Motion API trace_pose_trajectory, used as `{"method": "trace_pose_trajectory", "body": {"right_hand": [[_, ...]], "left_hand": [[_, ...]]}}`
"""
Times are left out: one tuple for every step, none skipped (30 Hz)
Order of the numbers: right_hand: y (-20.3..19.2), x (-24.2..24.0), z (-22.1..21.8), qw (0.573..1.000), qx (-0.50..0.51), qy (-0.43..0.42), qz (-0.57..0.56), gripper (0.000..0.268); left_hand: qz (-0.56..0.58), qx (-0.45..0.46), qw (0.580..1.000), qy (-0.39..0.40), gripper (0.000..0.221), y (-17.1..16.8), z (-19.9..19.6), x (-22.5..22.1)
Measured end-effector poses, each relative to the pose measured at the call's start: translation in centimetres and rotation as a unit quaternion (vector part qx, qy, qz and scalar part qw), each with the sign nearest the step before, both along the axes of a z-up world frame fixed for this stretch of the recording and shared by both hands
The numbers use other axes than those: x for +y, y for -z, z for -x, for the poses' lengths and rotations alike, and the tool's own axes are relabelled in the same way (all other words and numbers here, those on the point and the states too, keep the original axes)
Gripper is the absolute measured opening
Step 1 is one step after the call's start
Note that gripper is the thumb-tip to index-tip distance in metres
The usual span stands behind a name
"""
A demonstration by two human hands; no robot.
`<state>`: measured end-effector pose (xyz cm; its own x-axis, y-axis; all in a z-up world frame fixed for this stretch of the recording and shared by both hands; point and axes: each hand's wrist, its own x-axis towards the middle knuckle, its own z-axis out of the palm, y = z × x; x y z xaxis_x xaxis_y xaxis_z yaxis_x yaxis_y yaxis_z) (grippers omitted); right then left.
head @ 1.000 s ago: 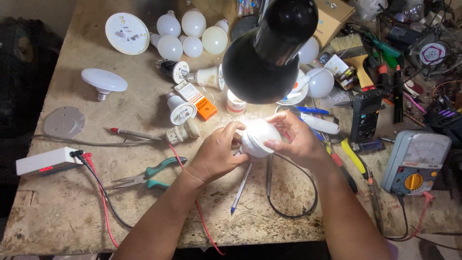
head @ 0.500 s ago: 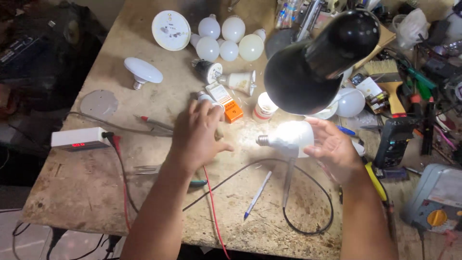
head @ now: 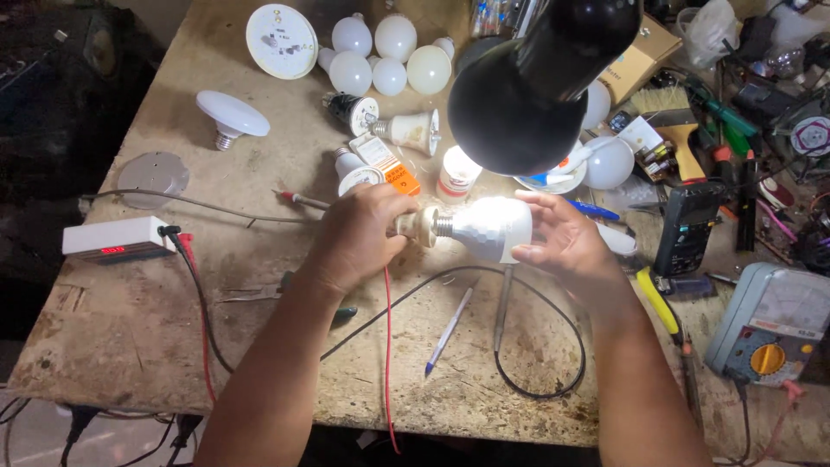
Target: Repairing and testing LED light bulbs by applying adhesive and checking electrical connections at a workbench.
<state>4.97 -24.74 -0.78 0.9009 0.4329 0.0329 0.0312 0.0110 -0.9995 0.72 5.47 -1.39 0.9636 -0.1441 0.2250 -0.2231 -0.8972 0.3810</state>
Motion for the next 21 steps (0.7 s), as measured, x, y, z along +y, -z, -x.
{"method": "trace_pose_trajectory", "body": {"right_hand": [[0.0, 0.1, 0.0, 1.0, -0.01, 0.0, 0.003, 0.084], [0.0, 0.1, 0.0, 1.0, -0.021, 0.0, 0.005, 0.086], [0.0, 0.2, 0.0, 1.0, -0.022, -0.004, 0.007, 0.086], [-0.1, 0.1, 0.1, 1.0, -0.027, -0.008, 0.002, 0.086], [-0.1, 0.0, 0.1, 0.999, -0.032, -0.012, -0.002, 0.085], [-0.5, 0.1, 0.1, 0.999, -0.033, -0.012, -0.001, 0.085], [-0.8, 0.1, 0.1, 0.999, -0.042, -0.027, 0.006, 0.085], [-1.2, 0.1, 0.2, 0.998, -0.05, -0.042, 0.014, 0.085], [-0.9, -0.1, 0.2, 0.998, -0.05, -0.043, 0.016, 0.085], [-0.8, -0.3, 0.2, 0.998, -0.047, -0.038, 0.03, 0.084], [-0.6, -0.4, 0.1, 0.998, -0.044, -0.032, 0.044, 0.082], [-0.6, -0.3, 0.1, 0.997, -0.045, -0.033, 0.045, 0.082], [-0.7, -0.2, 0.1, 0.997, -0.05, -0.017, 0.062, 0.073], [-0.8, 0.0, 0.0, 0.995, -0.055, -0.001, 0.079, 0.066], [-1.0, 0.1, 0.3, 0.995, -0.058, -0.003, 0.079, 0.066], [-1.2, 0.3, 0.5, 0.995, -0.032, 0.012, 0.092, 0.063], [-1.5, 0.4, 0.8, 0.994, -0.006, 0.026, 0.105, 0.064], [-1.6, 0.8, 1.1, 0.994, -0.01, 0.025, 0.105, 0.064], [-1.7, 1.3, 1.5, 0.995, -0.001, 0.042, 0.089, 0.066], [-1.8, 1.7, 1.8, 0.995, 0.008, 0.06, 0.073, 0.069], [-3.0, 2.2, 2.1, 0.996, 0.003, 0.059, 0.073, 0.069]], "left_hand": [[0.028, -0.027, 0.999, 0.028, 0.034, 0.3, -0.2, -0.3], [0.055, -0.053, 0.995, 0.056, 0.035, 0.5, -0.4, -0.7], [0.056, -0.054, 0.996, 0.053, 0.035, 0.3, -0.3, -0.9], [0.068, -0.073, 0.992, 0.078, 0.035, 0.2, -0.3, -1.1], [0.079, -0.091, 0.987, 0.103, 0.036, 0.0, -0.3, -1.4], [0.08, -0.092, 0.987, 0.102, 0.036, 0.1, -0.2, -1.5], [0.063, -0.113, 0.986, 0.1, 0.036, 0.3, -0.2, -1.6], [0.048, -0.135, 0.985, 0.098, 0.036, 0.6, -0.1, -1.8], [0.049, -0.135, 0.985, 0.097, 0.036, 0.9, -0.2, -1.9], [0.039, -0.151, 0.983, 0.093, 0.035, 1.0, -0.3, -1.9], [0.028, -0.167, 0.982, 0.089, 0.034, 1.2, -0.4, -2.0], [0.029, -0.168, 0.981, 0.088, 0.034, 1.1, -0.3, -2.0], [0.04, -0.178, 0.98, 0.085, 0.032, 1.1, -0.3, -2.0], [0.05, -0.188, 0.977, 0.083, 0.031, 1.0, -0.4, -2.1], [0.05, -0.19, 0.977, 0.081, 0.031, 0.5, -0.2, -2.1], [0.055, -0.201, 0.974, 0.084, 0.029, 0.0, 0.0, -2.1], [0.06, -0.212, 0.971, 0.087, 0.027, -0.6, 0.2, -2.1], [0.059, -0.216, 0.971, 0.085, 0.027, -0.2, 0.1, -2.1], [0.051, -0.219, 0.971, 0.081, 0.029, 0.1, 0.0, -2.1], [0.044, -0.222, 0.971, 0.077, 0.03, 0.4, -0.2, -2.1], [0.043, -0.226, 0.97, 0.076, 0.03, 0.6, -0.5, -1.9]]}}
